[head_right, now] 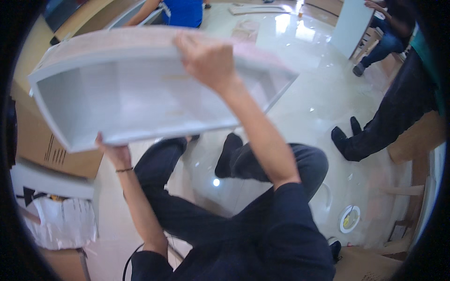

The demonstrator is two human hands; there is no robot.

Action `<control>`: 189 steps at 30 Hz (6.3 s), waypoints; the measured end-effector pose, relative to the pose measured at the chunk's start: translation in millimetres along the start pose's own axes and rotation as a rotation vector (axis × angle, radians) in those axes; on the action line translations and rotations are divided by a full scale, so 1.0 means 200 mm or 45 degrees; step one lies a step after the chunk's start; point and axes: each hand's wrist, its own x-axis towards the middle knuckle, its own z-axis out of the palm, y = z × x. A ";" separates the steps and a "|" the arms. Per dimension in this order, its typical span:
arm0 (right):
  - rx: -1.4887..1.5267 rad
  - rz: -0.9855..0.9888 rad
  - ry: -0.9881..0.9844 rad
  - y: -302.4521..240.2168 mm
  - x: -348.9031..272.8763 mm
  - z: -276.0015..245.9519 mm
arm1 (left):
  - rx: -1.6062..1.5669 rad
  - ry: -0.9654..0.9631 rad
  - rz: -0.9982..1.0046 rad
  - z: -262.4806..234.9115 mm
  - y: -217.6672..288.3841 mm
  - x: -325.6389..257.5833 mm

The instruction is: The person assembles a white cabinet by positioning a side panel, then uses a metal file to smooth the edge of a wooden board. The person works while sitting on the floor in a room with other people assembling furniture.

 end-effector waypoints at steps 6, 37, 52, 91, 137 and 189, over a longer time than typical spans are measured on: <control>-0.051 -0.267 -0.467 0.04 0.23 -0.03 | -0.319 0.101 -0.555 0.00 -0.46 -0.05; -0.211 -0.559 -1.015 0.46 -0.67 0.15 | -0.548 0.421 -1.088 -0.15 -1.71 -0.41; -0.130 -0.505 -1.011 0.55 -0.80 0.24 | -0.383 0.467 -1.115 -0.26 -1.82 -0.41; -0.130 -0.433 -1.039 0.46 -0.91 0.05 | 2.034 -0.925 1.215 -0.02 0.00 0.33; 0.038 0.776 -0.520 0.65 -0.93 -0.82 | 2.789 -0.769 -1.246 -1.53 0.14 -1.38; -0.388 2.128 -0.734 -0.35 -2.72 -1.43 | 1.772 -1.804 0.963 0.56 -0.82 -0.34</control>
